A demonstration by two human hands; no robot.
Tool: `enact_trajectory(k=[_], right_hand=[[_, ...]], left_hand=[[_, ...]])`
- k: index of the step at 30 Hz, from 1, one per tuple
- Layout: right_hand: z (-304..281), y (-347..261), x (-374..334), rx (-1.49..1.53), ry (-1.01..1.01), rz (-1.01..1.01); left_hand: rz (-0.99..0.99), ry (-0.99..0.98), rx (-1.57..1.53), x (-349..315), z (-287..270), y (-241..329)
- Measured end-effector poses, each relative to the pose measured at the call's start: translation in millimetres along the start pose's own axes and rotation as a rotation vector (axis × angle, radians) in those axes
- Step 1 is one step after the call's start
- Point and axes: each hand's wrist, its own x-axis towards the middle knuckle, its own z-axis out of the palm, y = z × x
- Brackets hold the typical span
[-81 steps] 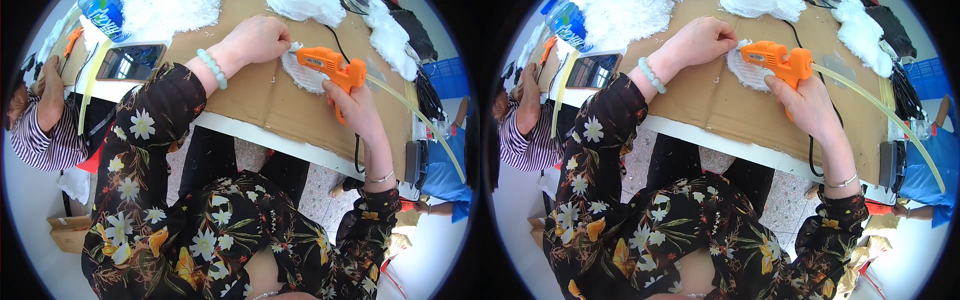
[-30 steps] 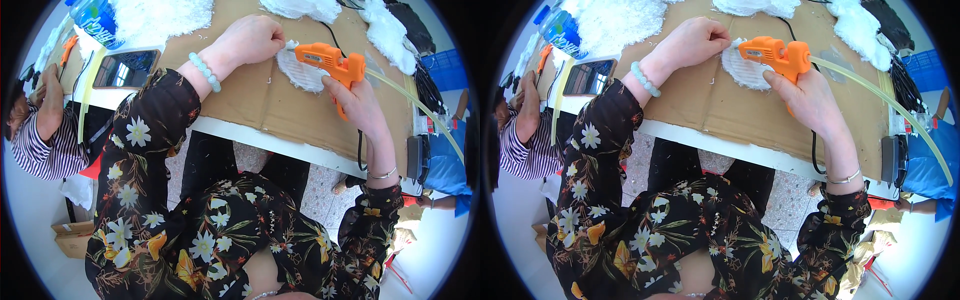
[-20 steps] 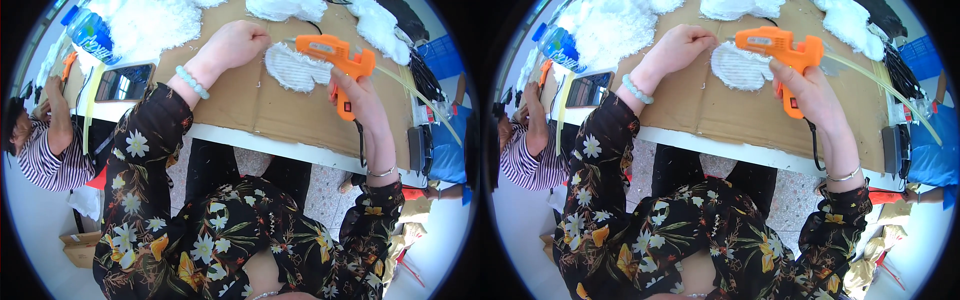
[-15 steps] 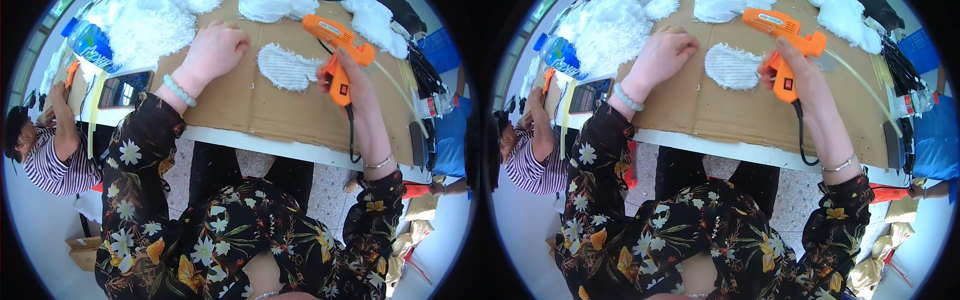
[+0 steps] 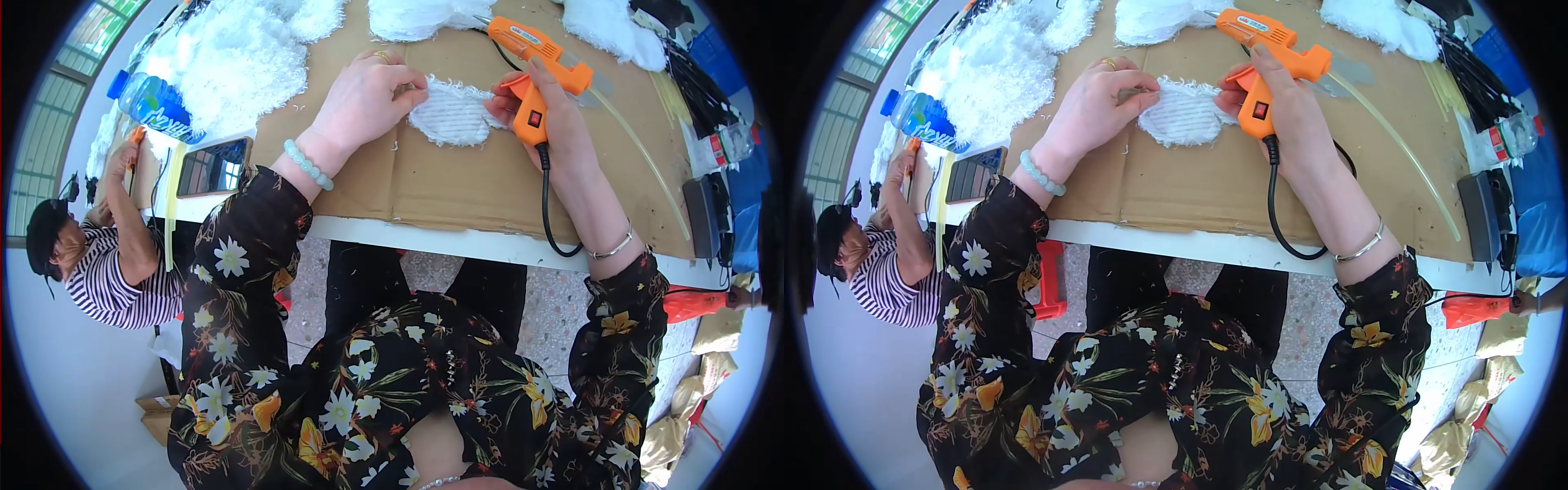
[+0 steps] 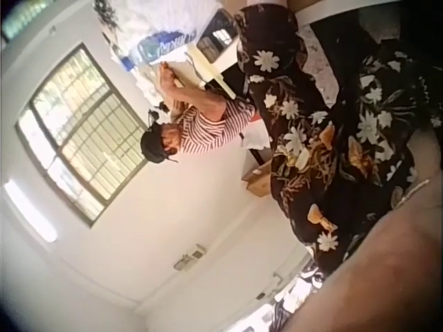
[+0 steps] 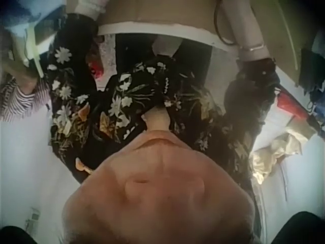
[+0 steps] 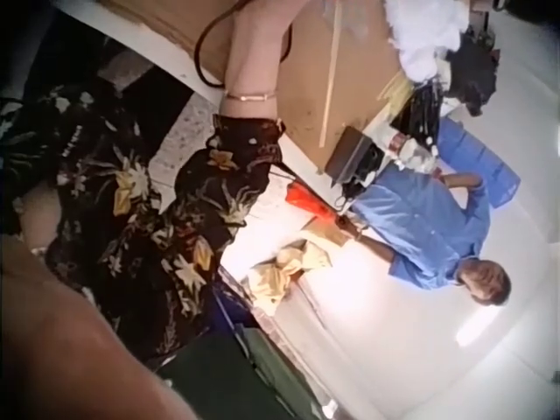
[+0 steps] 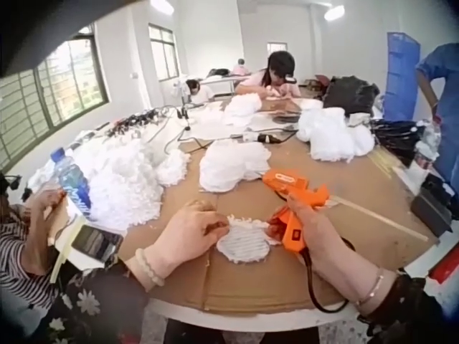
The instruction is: Applying hot glue to white fluffy stuffing material and attaching it to a base surface.
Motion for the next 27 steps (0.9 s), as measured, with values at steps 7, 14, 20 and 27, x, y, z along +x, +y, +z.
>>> enact_trajectory(k=[7,14,20,27], right_hand=[[3,0,2,-0.020,0.006,0.019],[-2,-1,4,-0.027,0.003,0.034],[-2,-1,1,-0.034,0.004,0.025],[-5,1,2,-0.046,-0.001,0.030]], left_hand=[[-0.222,-0.033,-0.474,5,-11,-3],[0.026,-0.026,-0.002,-3,1,-13],[0.167,0.003,0.081,-8,2,-9],[0.324,-0.022,0.289,-7,-4,3]])
